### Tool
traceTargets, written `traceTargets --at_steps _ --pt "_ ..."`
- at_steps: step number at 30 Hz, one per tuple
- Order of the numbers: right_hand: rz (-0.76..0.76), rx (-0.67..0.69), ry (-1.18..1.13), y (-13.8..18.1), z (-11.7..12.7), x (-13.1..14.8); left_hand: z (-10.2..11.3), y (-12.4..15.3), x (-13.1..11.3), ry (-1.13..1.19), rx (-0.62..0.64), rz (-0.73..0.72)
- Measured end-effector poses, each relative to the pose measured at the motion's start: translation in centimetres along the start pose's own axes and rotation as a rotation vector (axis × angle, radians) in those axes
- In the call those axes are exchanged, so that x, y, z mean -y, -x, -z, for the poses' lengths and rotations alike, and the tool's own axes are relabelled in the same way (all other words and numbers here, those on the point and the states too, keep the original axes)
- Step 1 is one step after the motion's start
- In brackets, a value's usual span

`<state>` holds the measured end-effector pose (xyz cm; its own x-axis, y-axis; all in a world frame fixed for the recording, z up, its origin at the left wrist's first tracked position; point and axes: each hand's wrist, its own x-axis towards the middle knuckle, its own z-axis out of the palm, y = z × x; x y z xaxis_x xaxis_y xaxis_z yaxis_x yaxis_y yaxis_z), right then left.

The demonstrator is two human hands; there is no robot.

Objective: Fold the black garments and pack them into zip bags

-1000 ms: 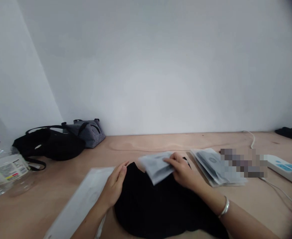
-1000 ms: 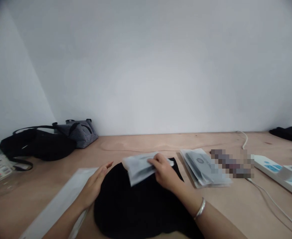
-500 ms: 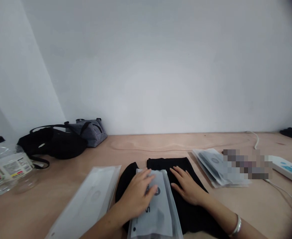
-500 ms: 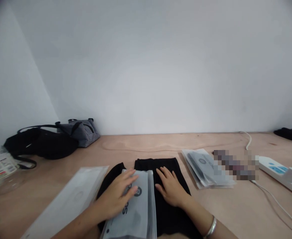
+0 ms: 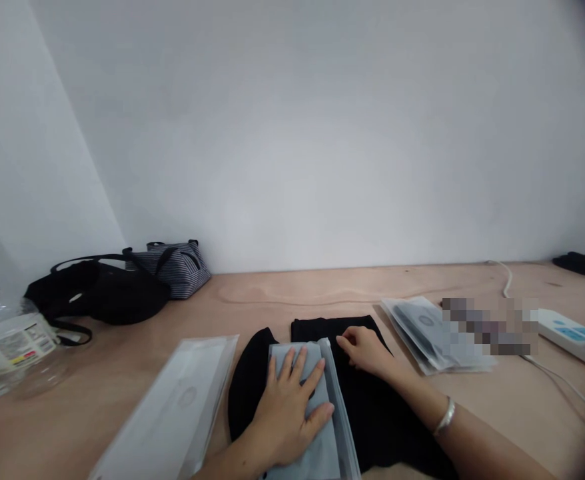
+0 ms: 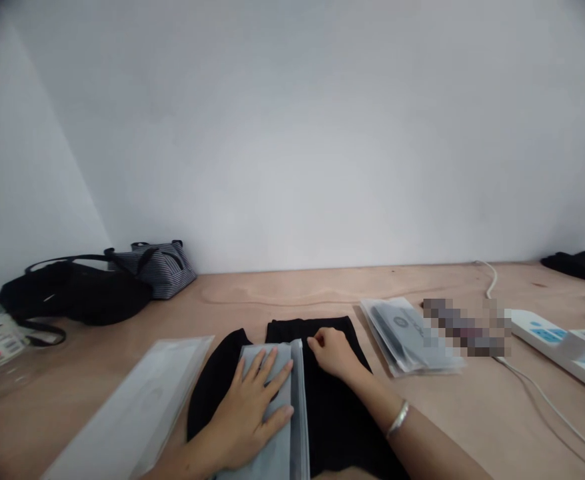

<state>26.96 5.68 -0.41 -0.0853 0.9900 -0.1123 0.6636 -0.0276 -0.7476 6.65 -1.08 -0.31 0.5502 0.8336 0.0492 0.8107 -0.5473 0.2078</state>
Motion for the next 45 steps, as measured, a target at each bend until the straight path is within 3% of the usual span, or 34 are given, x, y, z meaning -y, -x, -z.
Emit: traceTargets --at_steps 7,13,18,23,29,35,39,45 --pt "-0.181 0.203 -0.248 -2.4 -2.5 1.0 0.0 0.0 -0.1 0.017 0.012 0.015" --pt "-0.231 0.273 -0.351 -1.1 -2.0 0.8 0.1 -0.1 -0.1 0.048 0.014 0.033" --pt "-0.228 0.385 -0.373 2.0 -1.8 0.4 -0.2 -0.1 0.0 0.060 0.001 0.036" --pt "-0.253 0.497 -0.385 7.1 -2.7 -0.3 -0.2 -0.1 -0.1 0.058 -0.013 0.038" --pt "-0.075 0.354 -0.111 11.1 -2.5 -0.8 -0.1 -0.1 -0.1 0.074 -0.011 0.045" --pt "-0.119 0.413 -0.274 8.1 -0.2 -0.7 -0.2 -0.2 0.1 0.098 -0.011 0.051" --pt "-0.086 0.522 -0.435 5.1 -0.5 -1.0 -0.4 -0.1 0.5 0.116 -0.036 0.069" --pt "-0.028 0.370 -0.342 2.8 -2.2 1.5 -0.6 0.0 0.7 0.136 -0.116 0.071"
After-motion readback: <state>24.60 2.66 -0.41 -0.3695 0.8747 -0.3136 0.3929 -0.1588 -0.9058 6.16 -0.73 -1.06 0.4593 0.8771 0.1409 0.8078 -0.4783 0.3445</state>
